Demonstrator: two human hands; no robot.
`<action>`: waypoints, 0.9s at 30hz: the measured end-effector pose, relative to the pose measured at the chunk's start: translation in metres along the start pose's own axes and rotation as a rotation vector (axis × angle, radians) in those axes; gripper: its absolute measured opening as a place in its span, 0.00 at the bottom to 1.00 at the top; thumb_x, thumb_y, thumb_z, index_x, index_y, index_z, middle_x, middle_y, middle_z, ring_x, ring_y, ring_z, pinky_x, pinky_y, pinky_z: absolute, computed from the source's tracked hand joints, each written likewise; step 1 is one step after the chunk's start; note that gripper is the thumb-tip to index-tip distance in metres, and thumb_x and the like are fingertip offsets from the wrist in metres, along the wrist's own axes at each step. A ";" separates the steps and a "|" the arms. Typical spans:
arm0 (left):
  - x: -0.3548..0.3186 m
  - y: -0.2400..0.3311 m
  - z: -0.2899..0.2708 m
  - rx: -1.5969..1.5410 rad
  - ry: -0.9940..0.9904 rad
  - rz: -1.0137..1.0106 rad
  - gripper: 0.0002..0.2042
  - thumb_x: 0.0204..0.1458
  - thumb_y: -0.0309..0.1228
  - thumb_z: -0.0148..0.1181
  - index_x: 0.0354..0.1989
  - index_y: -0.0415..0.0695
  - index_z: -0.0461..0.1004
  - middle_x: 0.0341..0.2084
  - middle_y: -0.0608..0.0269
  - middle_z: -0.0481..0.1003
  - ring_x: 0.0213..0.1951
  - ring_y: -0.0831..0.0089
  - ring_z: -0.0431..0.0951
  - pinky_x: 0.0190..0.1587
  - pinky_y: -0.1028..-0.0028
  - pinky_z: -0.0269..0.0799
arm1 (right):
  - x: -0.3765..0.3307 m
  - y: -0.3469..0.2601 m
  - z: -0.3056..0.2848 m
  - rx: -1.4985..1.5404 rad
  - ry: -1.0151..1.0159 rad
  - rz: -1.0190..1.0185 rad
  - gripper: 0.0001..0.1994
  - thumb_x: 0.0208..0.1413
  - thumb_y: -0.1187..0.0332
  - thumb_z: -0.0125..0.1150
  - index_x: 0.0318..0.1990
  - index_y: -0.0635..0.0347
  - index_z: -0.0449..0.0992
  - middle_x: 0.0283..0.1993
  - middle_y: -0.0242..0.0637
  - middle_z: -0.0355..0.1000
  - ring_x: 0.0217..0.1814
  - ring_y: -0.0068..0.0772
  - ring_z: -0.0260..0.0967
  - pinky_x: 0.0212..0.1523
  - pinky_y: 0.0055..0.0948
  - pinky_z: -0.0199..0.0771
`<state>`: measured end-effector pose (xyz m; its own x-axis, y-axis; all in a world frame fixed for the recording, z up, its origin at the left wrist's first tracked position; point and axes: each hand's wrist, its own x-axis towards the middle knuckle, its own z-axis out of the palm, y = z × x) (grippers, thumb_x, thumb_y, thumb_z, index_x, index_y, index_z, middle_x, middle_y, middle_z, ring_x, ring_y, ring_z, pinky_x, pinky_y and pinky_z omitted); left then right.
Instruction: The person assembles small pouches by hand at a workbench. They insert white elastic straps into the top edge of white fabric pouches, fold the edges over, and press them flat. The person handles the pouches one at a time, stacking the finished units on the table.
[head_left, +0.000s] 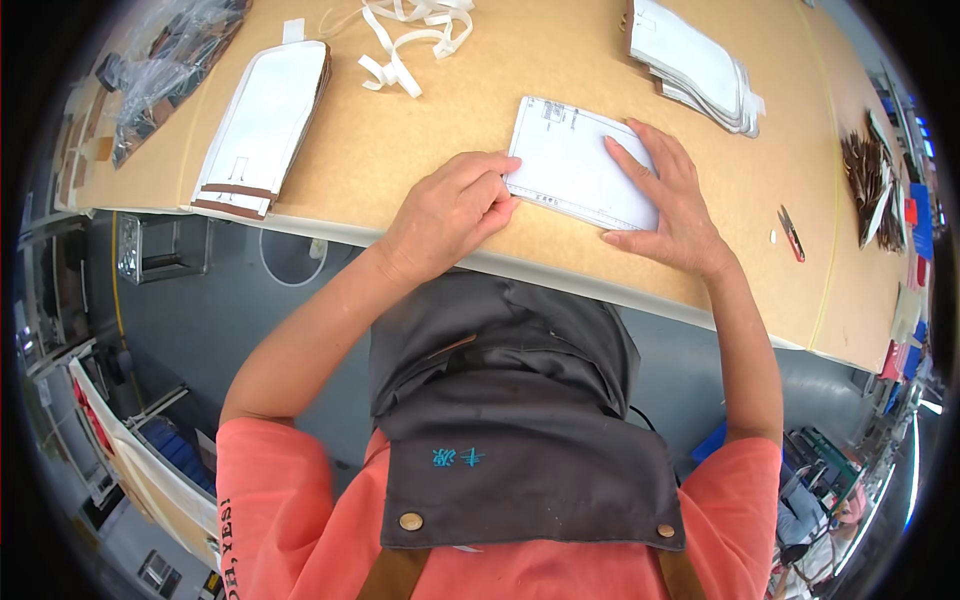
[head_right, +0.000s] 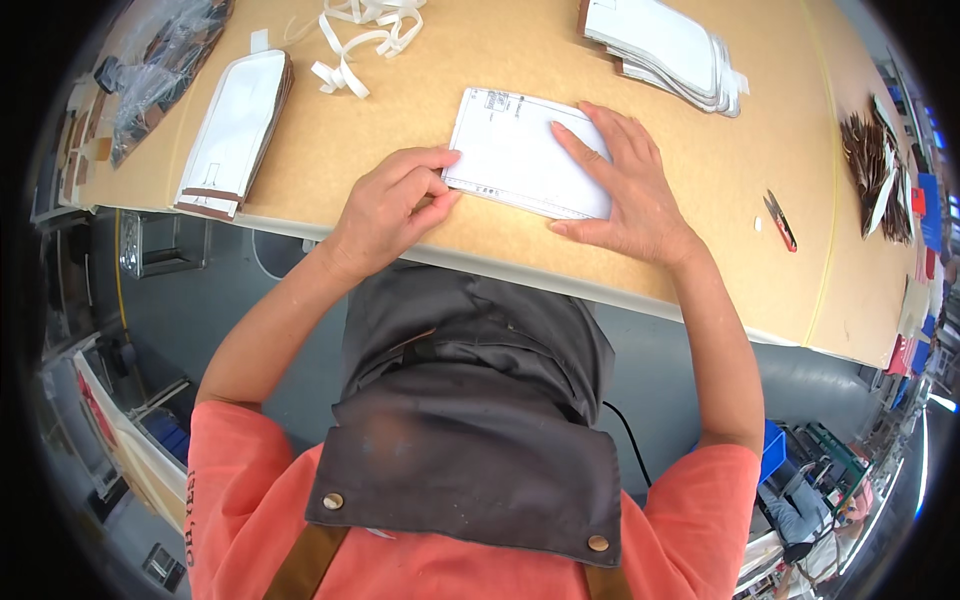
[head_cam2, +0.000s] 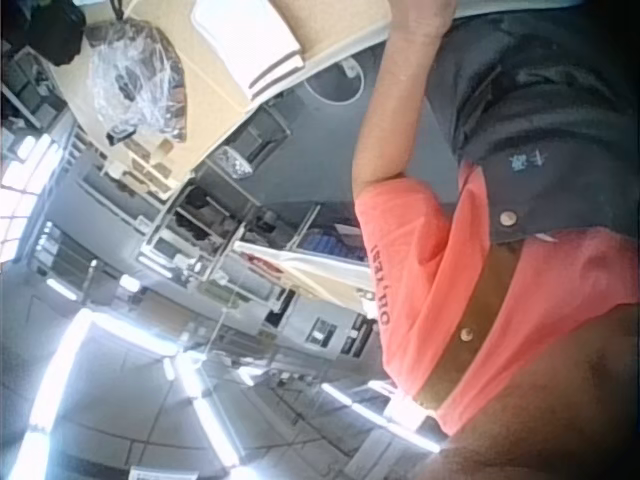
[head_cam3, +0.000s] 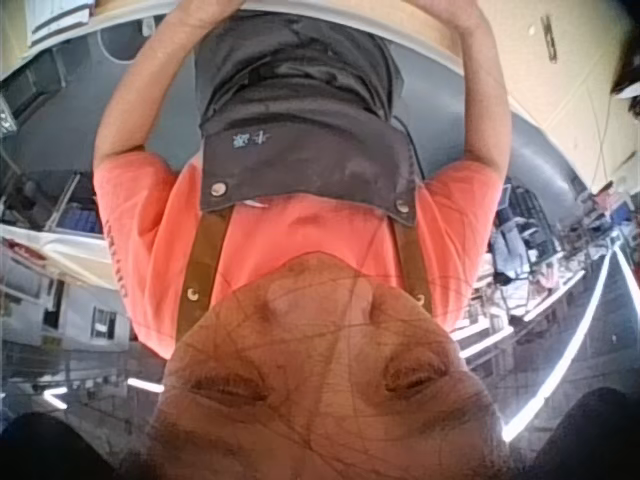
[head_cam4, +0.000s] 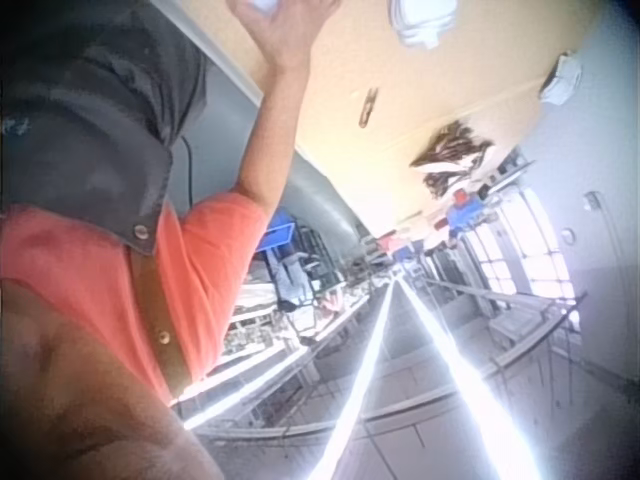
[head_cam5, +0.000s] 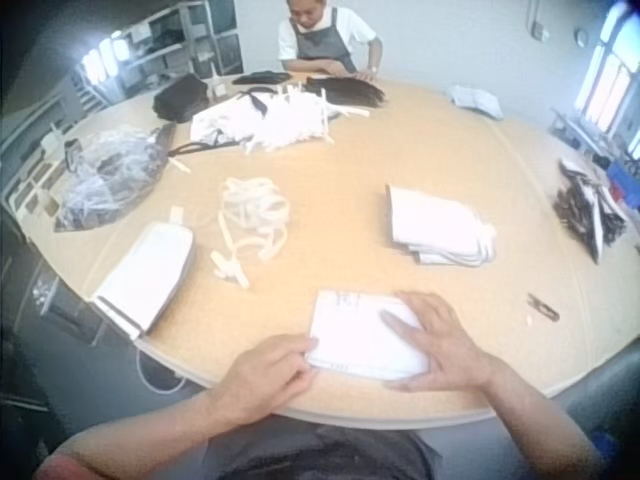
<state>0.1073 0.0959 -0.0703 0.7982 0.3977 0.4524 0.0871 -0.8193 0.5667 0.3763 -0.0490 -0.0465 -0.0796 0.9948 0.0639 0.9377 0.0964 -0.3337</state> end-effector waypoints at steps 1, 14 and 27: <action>0.000 -0.001 -0.001 0.019 0.001 0.033 0.08 0.47 0.20 0.68 0.29 0.39 0.72 0.46 0.54 0.78 0.43 0.62 0.81 0.40 0.71 0.80 | 0.000 0.000 -0.001 0.002 -0.001 -0.005 0.47 0.40 0.41 0.70 0.70 0.47 0.64 0.73 0.49 0.51 0.75 0.57 0.46 0.75 0.53 0.44; -0.004 -0.003 0.001 0.101 0.059 0.122 0.11 0.45 0.24 0.66 0.37 0.36 0.73 0.44 0.57 0.75 0.44 0.62 0.77 0.45 0.69 0.79 | 0.013 -0.023 -0.010 -0.206 -0.121 0.043 0.49 0.43 0.42 0.69 0.73 0.50 0.56 0.76 0.54 0.46 0.78 0.58 0.41 0.74 0.63 0.32; -0.003 -0.010 -0.003 0.049 0.058 0.128 0.11 0.44 0.22 0.68 0.30 0.38 0.70 0.47 0.58 0.77 0.46 0.62 0.80 0.42 0.69 0.81 | 0.060 -0.051 0.023 -0.099 -0.009 -0.094 0.40 0.48 0.45 0.66 0.68 0.52 0.64 0.72 0.57 0.50 0.75 0.59 0.45 0.73 0.62 0.40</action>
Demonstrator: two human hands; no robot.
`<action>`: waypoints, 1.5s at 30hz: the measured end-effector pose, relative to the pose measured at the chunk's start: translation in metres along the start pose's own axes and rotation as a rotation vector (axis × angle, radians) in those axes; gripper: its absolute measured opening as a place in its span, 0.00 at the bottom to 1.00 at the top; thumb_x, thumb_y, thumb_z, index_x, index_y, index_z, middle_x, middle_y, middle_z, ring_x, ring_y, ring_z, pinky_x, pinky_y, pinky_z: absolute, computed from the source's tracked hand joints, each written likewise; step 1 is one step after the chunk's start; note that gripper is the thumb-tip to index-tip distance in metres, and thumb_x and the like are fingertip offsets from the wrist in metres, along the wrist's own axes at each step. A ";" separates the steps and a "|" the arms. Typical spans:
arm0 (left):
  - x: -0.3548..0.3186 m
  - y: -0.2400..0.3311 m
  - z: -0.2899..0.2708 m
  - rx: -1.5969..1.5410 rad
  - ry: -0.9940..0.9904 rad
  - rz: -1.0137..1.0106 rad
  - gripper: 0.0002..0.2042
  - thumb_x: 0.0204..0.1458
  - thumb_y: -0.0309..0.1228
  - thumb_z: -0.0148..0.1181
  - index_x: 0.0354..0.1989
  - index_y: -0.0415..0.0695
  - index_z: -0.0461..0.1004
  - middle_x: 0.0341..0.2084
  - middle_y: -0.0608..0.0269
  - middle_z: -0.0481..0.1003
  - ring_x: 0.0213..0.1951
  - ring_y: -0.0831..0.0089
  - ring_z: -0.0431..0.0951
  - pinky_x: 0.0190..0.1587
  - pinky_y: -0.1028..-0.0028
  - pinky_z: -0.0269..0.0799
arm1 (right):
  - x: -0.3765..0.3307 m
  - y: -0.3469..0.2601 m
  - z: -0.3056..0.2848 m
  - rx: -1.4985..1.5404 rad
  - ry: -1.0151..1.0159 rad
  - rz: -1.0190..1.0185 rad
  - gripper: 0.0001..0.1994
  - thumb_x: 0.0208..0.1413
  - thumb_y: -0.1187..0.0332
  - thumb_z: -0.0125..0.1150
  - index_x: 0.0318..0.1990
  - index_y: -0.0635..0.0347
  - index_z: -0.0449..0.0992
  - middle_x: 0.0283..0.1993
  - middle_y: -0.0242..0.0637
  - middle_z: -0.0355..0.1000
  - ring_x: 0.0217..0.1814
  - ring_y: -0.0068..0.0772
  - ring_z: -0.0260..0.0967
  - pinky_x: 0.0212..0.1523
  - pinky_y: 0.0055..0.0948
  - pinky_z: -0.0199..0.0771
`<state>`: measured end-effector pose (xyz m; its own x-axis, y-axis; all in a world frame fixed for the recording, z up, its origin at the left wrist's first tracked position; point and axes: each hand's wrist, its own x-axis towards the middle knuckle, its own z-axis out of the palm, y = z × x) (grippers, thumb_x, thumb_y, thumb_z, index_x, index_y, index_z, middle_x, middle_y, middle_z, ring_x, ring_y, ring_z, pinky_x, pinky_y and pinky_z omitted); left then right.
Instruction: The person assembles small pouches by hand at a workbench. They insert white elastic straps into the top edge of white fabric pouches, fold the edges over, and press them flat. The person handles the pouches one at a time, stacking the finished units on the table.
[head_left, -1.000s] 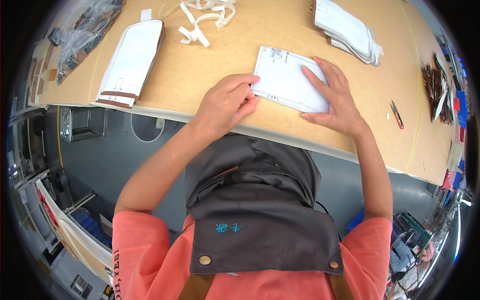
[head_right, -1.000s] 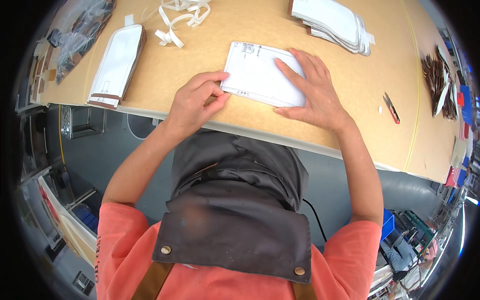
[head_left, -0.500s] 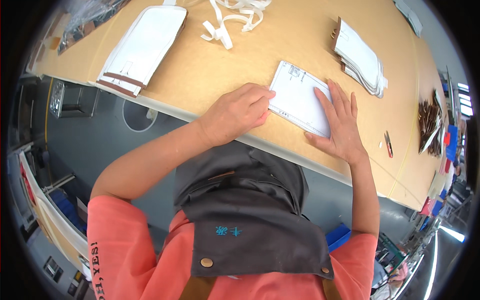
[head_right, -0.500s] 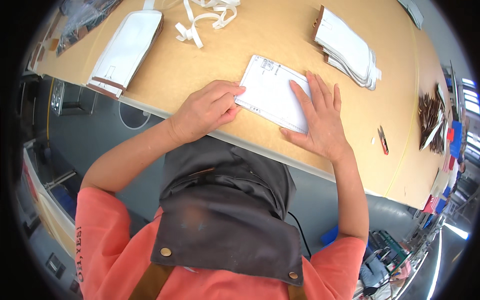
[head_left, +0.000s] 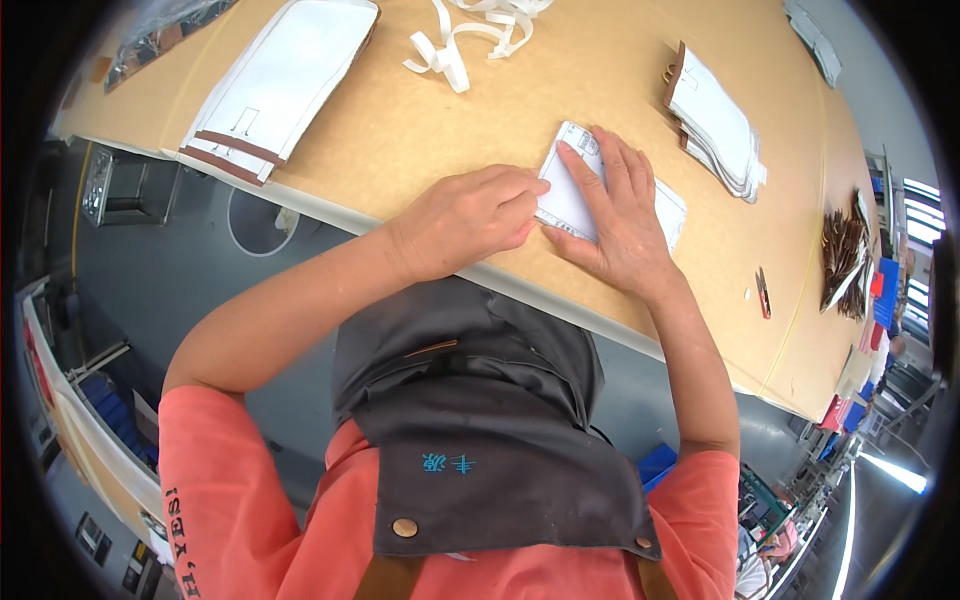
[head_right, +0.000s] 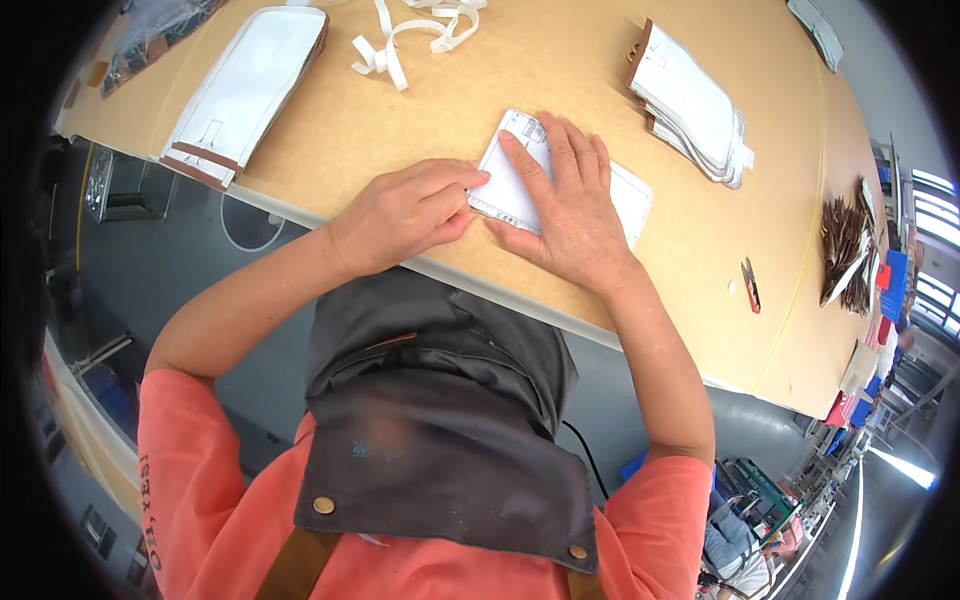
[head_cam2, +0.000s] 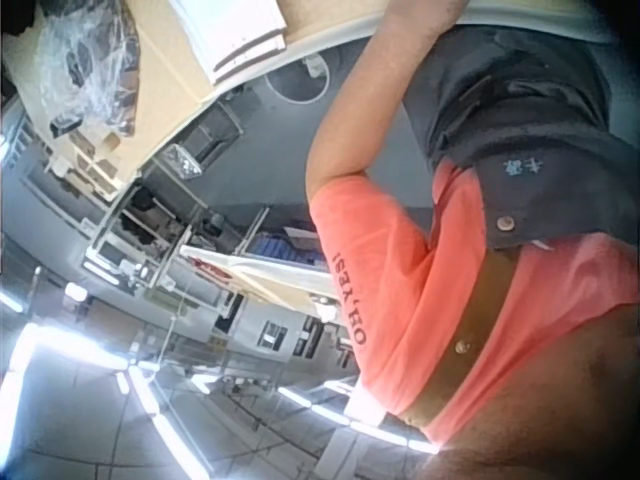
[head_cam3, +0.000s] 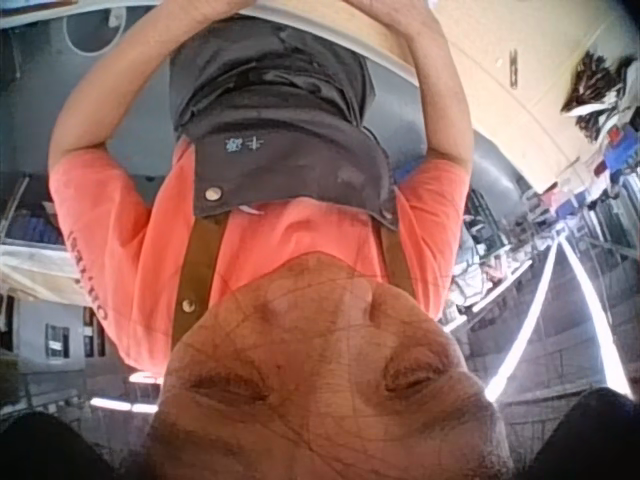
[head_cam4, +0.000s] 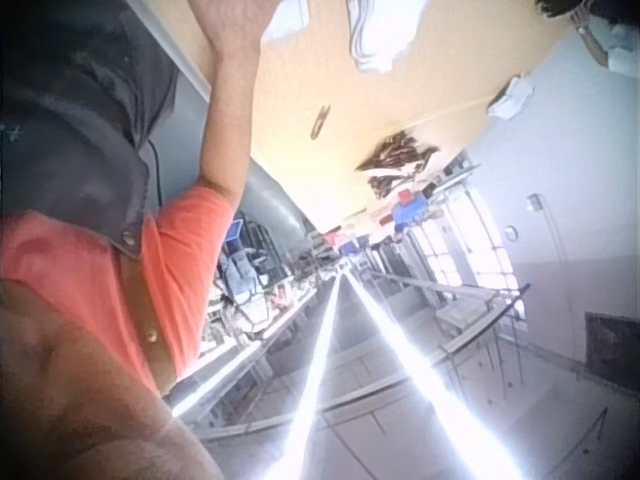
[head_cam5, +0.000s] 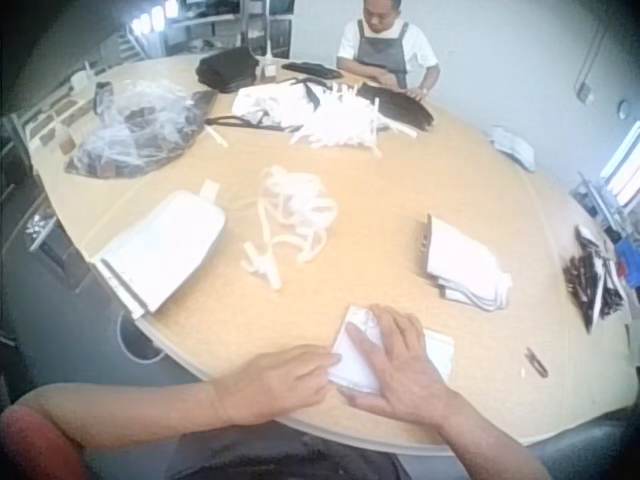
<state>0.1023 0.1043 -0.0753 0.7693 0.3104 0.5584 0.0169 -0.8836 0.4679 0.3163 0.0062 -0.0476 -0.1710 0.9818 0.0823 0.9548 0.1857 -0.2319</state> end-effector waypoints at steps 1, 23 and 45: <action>0.000 -0.001 0.000 -0.003 0.002 0.003 0.10 0.44 0.22 0.68 0.29 0.39 0.69 0.47 0.58 0.77 0.45 0.62 0.80 0.42 0.69 0.81 | 0.000 0.000 0.000 -0.002 -0.005 0.002 0.40 0.48 0.45 0.66 0.68 0.52 0.64 0.72 0.57 0.50 0.75 0.59 0.45 0.73 0.62 0.40; 0.004 -0.004 -0.008 -0.050 -0.081 -0.056 0.19 0.45 0.21 0.69 0.45 0.41 0.71 0.43 0.59 0.79 0.36 0.67 0.82 0.38 0.72 0.80 | -0.001 0.001 0.001 -0.042 0.006 -0.016 0.42 0.48 0.45 0.67 0.69 0.51 0.62 0.71 0.58 0.50 0.74 0.60 0.46 0.71 0.63 0.43; 0.000 -0.021 -0.003 -0.095 -0.035 0.033 0.13 0.51 0.25 0.66 0.42 0.43 0.68 0.37 0.64 0.78 0.33 0.65 0.81 0.32 0.70 0.80 | 0.000 0.001 0.000 -0.039 -0.006 -0.019 0.41 0.49 0.44 0.65 0.68 0.54 0.63 0.71 0.59 0.51 0.73 0.60 0.46 0.72 0.63 0.42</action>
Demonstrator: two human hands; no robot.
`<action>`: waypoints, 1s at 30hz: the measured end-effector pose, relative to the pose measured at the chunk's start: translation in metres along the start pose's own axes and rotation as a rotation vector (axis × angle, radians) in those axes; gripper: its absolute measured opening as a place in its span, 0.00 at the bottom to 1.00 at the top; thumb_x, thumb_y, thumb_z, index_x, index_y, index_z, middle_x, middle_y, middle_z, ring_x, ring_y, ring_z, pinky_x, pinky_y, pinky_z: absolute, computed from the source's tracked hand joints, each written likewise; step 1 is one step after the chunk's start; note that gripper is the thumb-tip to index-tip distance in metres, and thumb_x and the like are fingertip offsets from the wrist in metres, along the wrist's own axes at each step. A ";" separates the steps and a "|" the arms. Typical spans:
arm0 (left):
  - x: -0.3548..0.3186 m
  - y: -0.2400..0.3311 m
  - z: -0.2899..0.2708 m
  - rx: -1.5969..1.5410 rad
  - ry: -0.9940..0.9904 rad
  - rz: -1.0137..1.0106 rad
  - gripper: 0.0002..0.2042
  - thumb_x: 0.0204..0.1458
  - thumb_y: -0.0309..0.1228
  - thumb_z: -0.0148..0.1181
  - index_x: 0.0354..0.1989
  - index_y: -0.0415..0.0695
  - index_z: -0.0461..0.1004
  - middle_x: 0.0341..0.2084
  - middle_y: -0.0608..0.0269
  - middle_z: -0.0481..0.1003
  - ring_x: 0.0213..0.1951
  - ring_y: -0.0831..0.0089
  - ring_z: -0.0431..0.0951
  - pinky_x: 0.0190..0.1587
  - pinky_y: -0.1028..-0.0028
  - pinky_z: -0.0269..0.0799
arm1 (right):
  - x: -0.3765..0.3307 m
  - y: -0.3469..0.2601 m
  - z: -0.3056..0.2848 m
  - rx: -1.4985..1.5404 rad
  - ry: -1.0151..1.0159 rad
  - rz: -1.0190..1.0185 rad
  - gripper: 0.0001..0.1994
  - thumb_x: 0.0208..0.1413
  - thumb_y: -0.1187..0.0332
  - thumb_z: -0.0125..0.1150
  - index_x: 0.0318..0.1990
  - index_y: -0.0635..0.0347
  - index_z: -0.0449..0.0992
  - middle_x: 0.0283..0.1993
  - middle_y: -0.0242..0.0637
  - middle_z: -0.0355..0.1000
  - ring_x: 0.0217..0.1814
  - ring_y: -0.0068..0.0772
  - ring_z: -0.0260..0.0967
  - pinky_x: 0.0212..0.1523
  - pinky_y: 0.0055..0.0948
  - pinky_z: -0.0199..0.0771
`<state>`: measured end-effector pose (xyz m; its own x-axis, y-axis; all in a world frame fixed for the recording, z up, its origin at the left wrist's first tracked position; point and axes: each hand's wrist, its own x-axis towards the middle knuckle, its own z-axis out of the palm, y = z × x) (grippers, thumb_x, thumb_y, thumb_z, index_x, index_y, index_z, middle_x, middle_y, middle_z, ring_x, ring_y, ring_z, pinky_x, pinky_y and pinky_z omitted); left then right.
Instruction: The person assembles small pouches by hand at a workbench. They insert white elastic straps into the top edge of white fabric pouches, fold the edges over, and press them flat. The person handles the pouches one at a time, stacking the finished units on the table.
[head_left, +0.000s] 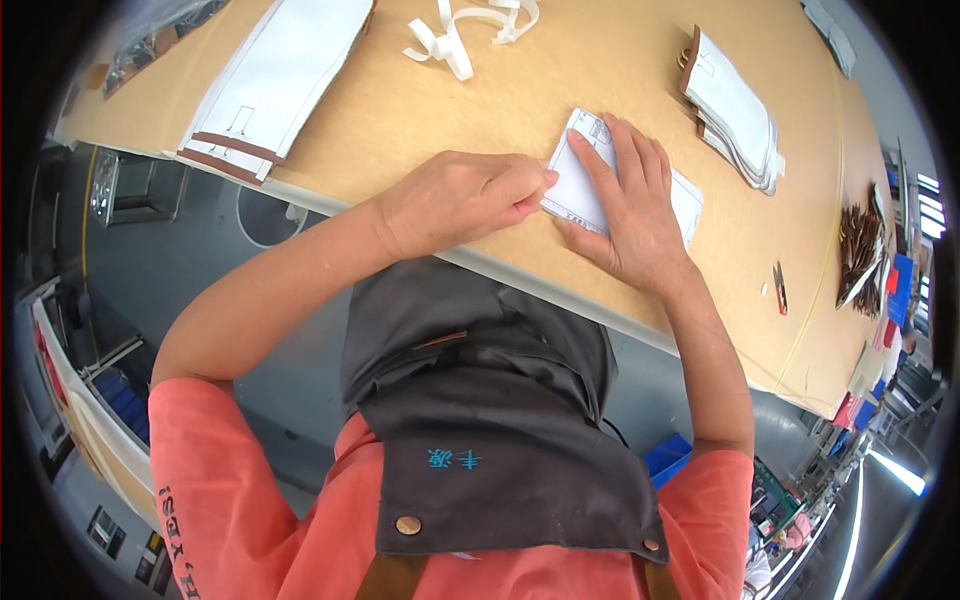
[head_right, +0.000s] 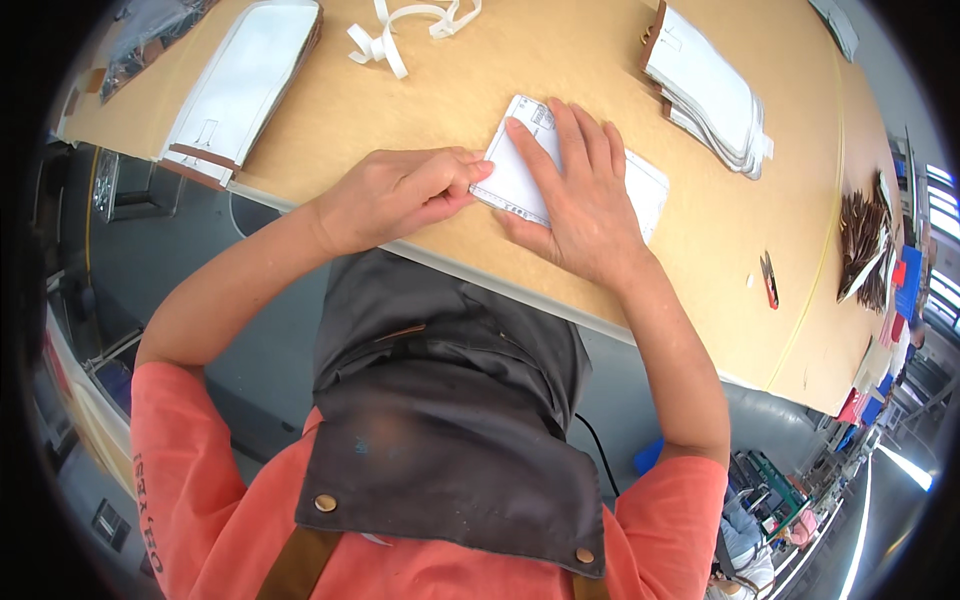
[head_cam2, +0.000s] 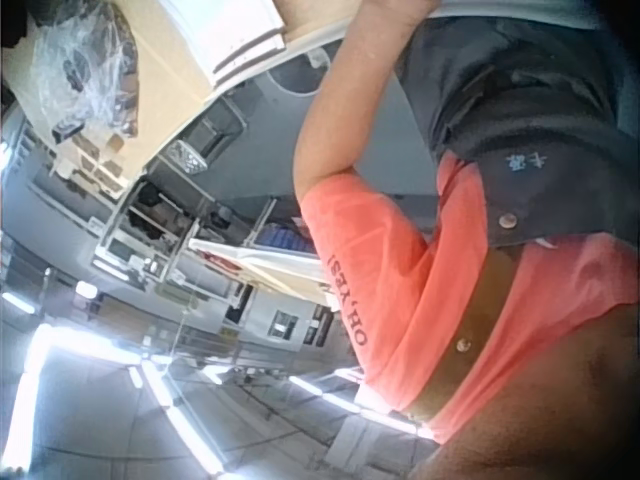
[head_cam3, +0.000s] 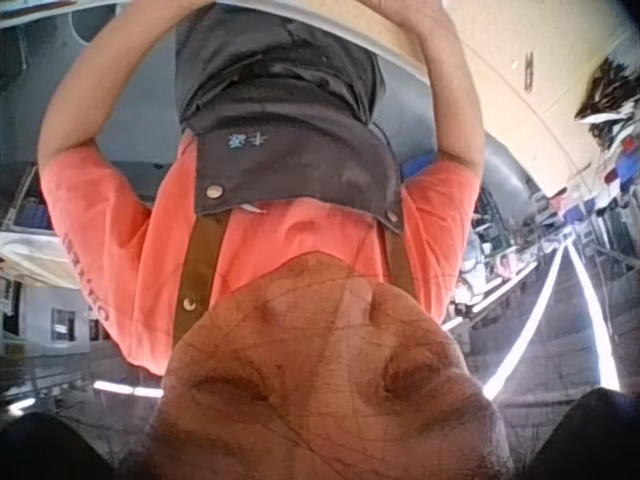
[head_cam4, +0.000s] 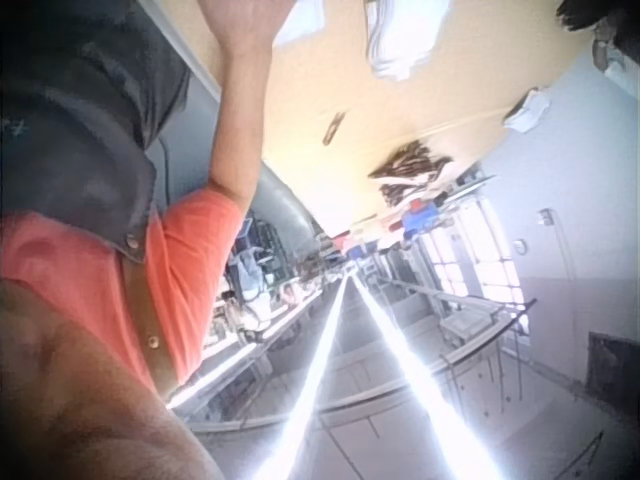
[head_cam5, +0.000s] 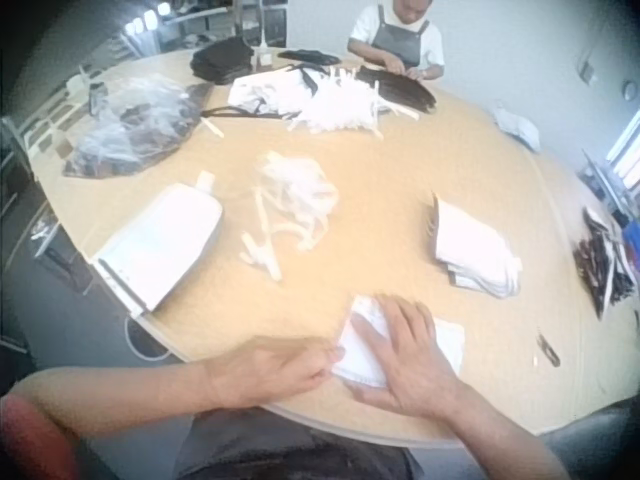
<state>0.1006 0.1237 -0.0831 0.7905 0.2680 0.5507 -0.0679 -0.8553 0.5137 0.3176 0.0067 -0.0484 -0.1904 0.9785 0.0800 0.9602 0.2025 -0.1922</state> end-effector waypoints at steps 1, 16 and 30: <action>0.000 -0.001 -0.001 -0.007 0.007 0.001 0.13 0.51 0.25 0.66 0.42 0.43 0.68 0.37 0.64 0.78 0.32 0.64 0.81 0.32 0.70 0.80 | 0.000 0.000 0.000 0.000 0.002 0.002 0.41 0.49 0.44 0.65 0.68 0.54 0.63 0.70 0.59 0.51 0.73 0.60 0.47 0.71 0.63 0.42; 0.039 -0.014 -0.010 -0.083 -0.260 -0.144 0.49 0.40 0.36 0.76 0.71 0.42 0.53 0.68 0.49 0.58 0.70 0.52 0.57 0.70 0.59 0.57 | -0.004 0.002 0.002 0.088 0.049 0.036 0.50 0.47 0.46 0.68 0.73 0.60 0.51 0.71 0.57 0.51 0.74 0.58 0.46 0.73 0.61 0.42; 0.048 -0.018 -0.012 -0.157 -0.337 -0.271 0.50 0.33 0.37 0.77 0.68 0.42 0.56 0.64 0.47 0.62 0.67 0.50 0.61 0.68 0.61 0.61 | -0.012 0.015 -0.010 0.173 0.013 0.055 0.56 0.38 0.46 0.75 0.73 0.59 0.51 0.72 0.56 0.50 0.76 0.57 0.46 0.74 0.62 0.41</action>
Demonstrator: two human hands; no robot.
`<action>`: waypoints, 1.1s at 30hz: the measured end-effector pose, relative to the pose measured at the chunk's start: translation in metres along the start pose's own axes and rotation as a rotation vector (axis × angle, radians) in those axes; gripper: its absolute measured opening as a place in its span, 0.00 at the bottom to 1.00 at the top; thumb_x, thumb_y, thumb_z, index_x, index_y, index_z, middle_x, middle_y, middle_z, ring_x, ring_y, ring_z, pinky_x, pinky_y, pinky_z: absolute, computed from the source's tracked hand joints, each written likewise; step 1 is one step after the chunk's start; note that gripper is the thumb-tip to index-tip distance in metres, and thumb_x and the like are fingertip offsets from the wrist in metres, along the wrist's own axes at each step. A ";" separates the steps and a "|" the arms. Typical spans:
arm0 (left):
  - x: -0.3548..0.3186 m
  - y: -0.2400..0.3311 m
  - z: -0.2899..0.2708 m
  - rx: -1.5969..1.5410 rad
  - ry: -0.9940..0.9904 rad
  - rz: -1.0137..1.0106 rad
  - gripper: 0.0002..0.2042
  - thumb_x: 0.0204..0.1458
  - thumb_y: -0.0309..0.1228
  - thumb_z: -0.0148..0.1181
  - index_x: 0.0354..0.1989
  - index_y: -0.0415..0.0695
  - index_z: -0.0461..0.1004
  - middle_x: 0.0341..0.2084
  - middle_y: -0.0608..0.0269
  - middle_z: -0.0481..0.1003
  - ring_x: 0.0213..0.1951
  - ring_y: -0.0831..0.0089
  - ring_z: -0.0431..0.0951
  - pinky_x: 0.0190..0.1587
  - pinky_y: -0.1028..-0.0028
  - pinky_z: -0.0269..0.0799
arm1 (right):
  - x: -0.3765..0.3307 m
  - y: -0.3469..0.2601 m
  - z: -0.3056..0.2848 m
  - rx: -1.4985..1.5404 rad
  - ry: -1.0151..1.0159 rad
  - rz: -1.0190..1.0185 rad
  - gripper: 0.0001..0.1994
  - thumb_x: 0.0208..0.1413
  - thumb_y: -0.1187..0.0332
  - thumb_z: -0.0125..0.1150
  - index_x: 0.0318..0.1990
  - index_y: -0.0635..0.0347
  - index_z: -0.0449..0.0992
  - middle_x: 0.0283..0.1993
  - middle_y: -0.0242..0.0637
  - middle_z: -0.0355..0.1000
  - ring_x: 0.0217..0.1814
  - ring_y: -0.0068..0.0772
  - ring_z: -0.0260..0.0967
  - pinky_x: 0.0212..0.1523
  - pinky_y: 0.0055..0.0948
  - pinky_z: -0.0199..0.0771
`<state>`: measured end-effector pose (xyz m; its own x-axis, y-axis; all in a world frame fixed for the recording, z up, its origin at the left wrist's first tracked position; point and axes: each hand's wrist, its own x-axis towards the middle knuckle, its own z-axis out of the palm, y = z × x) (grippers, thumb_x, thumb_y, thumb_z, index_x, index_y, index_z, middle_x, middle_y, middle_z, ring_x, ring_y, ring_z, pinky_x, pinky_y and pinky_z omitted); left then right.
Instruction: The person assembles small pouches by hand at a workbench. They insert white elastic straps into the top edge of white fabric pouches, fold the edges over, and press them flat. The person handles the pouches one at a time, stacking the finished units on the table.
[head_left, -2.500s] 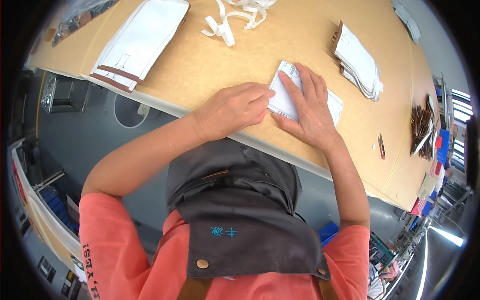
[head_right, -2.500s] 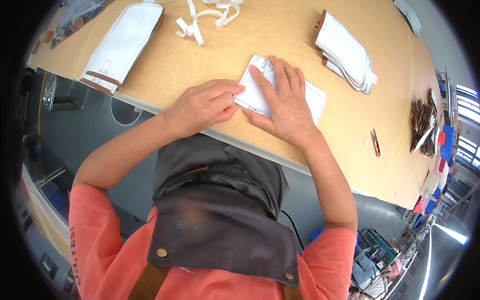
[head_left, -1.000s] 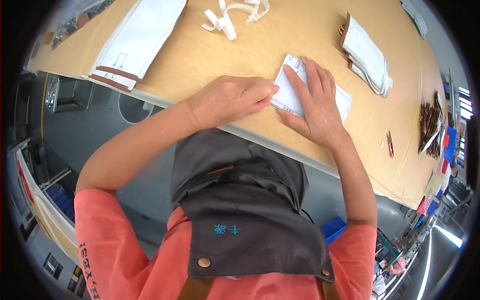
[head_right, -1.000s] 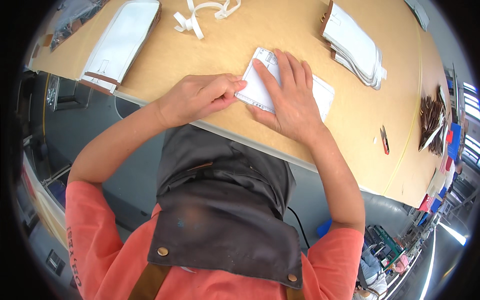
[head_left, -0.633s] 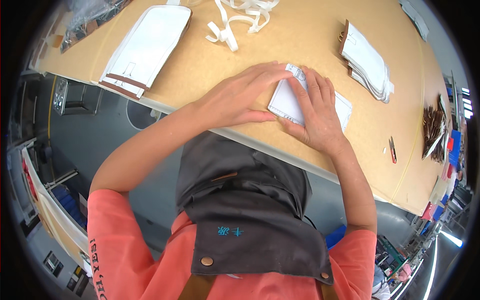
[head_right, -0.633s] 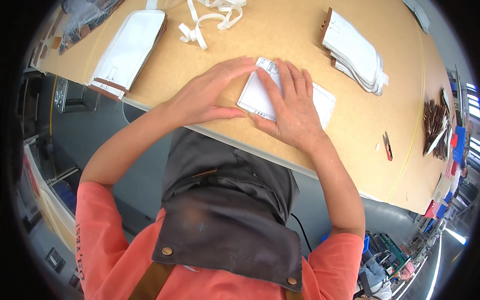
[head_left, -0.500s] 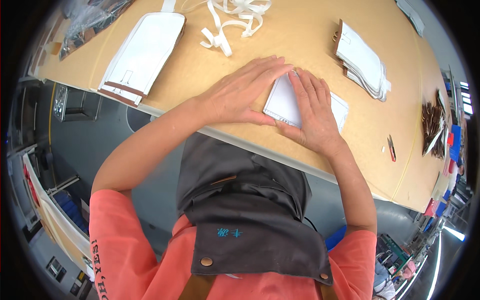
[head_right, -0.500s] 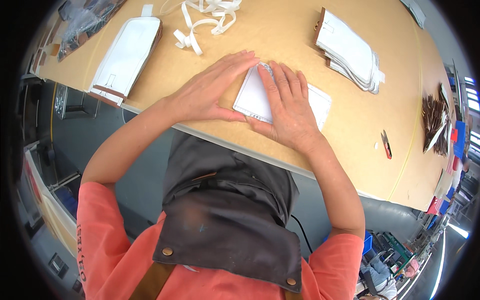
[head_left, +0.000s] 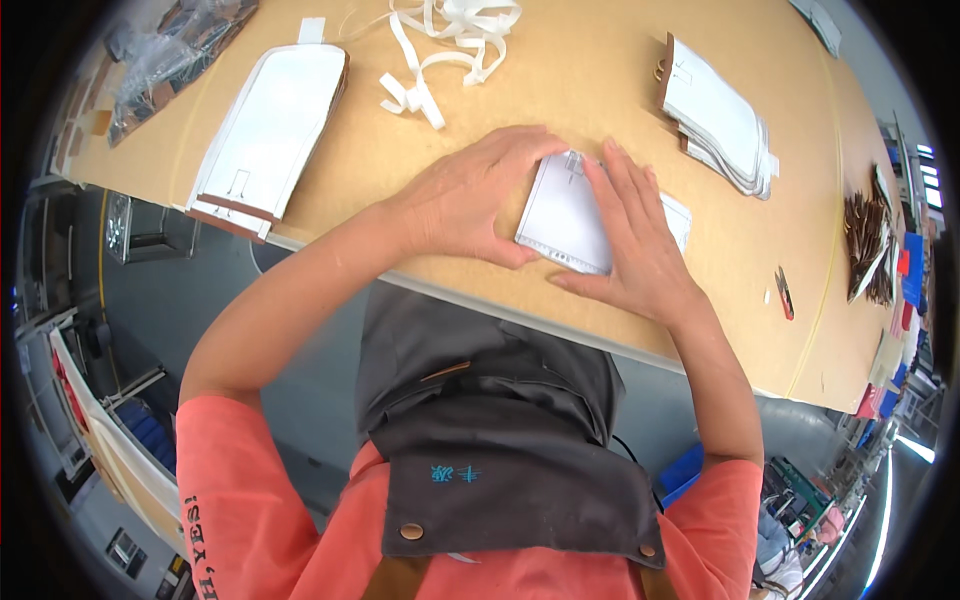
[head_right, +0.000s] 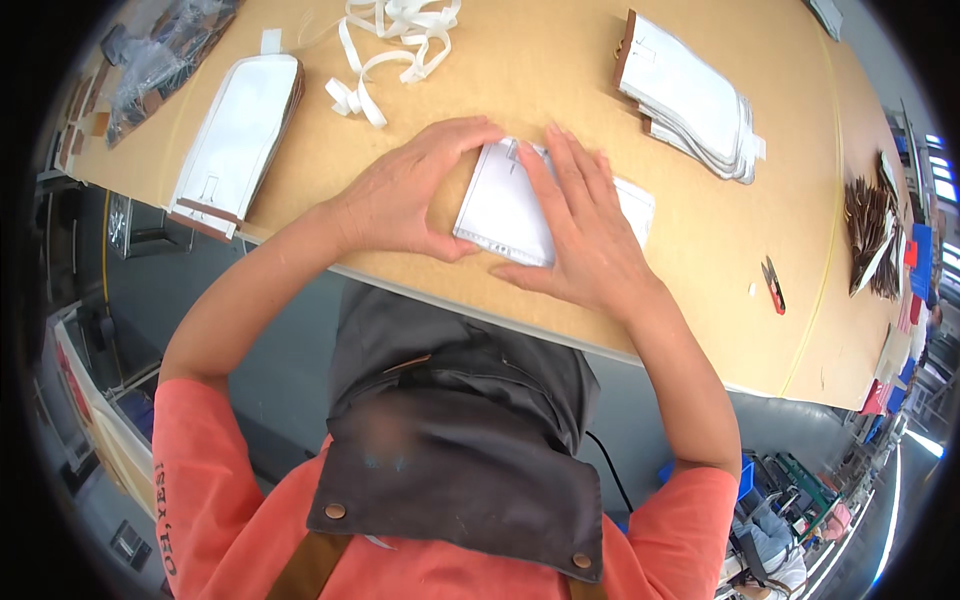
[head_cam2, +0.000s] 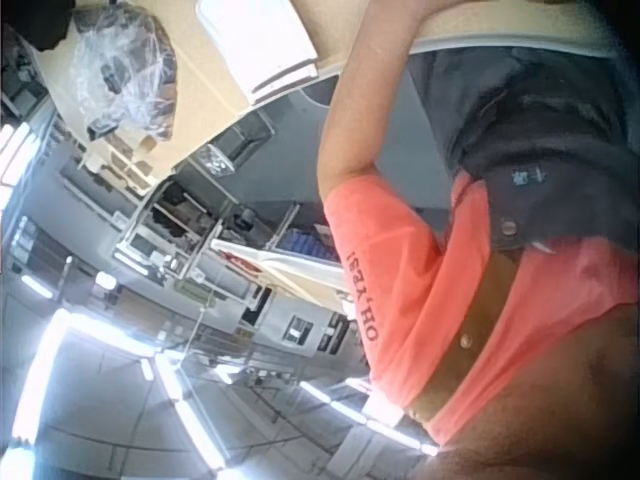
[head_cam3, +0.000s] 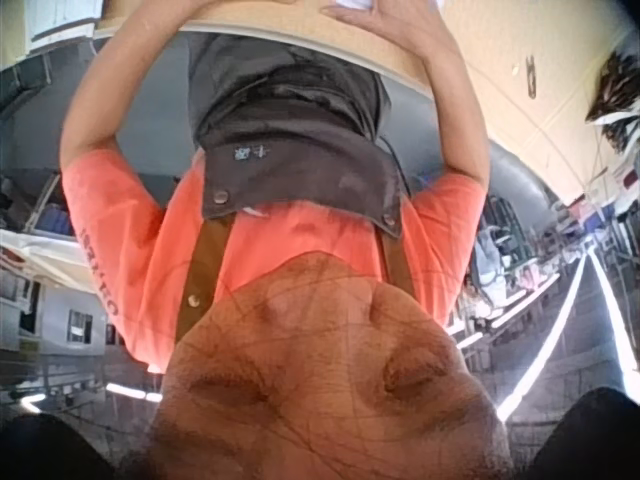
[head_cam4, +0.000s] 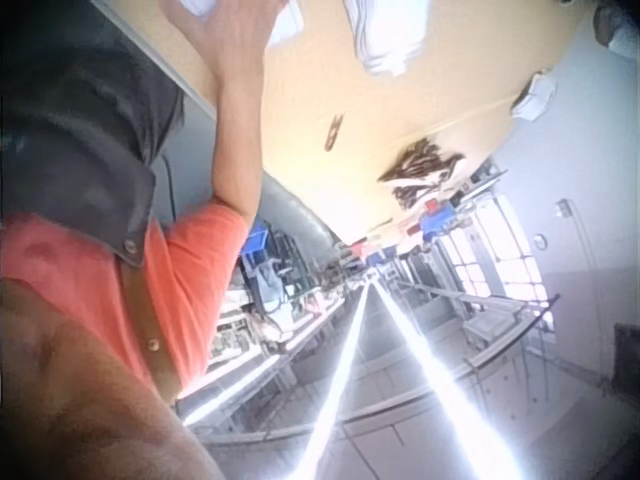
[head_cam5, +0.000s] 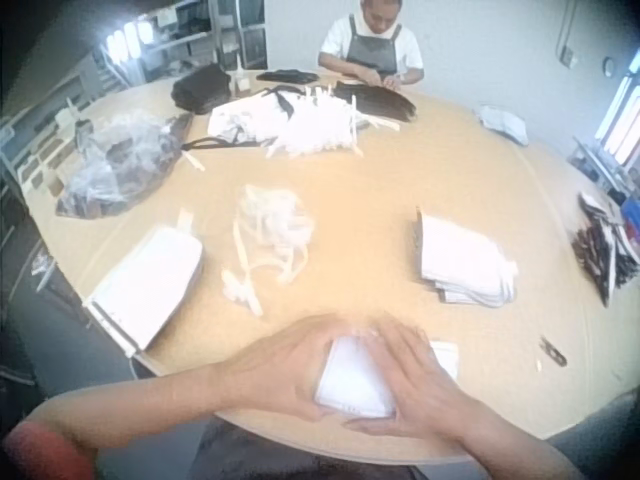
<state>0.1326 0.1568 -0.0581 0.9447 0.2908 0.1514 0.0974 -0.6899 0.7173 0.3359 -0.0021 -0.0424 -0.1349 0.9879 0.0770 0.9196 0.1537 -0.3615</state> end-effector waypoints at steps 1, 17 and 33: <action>0.001 0.000 0.000 -0.010 0.004 0.005 0.50 0.32 0.37 0.78 0.67 0.42 0.57 0.64 0.47 0.62 0.66 0.50 0.62 0.68 0.61 0.61 | -0.003 0.002 -0.001 -0.005 0.002 0.016 0.57 0.37 0.46 0.76 0.73 0.60 0.51 0.72 0.56 0.51 0.75 0.56 0.47 0.73 0.61 0.41; 0.016 0.003 -0.007 0.037 -0.061 0.093 0.59 0.32 0.44 0.80 0.72 0.38 0.47 0.64 0.48 0.62 0.67 0.48 0.59 0.71 0.53 0.52 | -0.008 0.008 -0.004 0.071 0.015 0.047 0.54 0.38 0.45 0.75 0.71 0.62 0.54 0.70 0.51 0.55 0.73 0.52 0.50 0.74 0.56 0.44; 0.015 -0.001 -0.004 0.013 -0.072 0.026 0.57 0.29 0.46 0.80 0.70 0.42 0.53 0.63 0.48 0.63 0.67 0.50 0.59 0.71 0.54 0.54 | -0.002 0.003 -0.003 0.099 0.096 0.038 0.54 0.32 0.54 0.77 0.71 0.56 0.56 0.67 0.46 0.60 0.68 0.52 0.54 0.68 0.49 0.51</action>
<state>0.1452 0.1643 -0.0535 0.9669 0.2247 0.1206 0.0761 -0.7055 0.7046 0.3401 -0.0034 -0.0412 -0.0609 0.9871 0.1482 0.8818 0.1228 -0.4553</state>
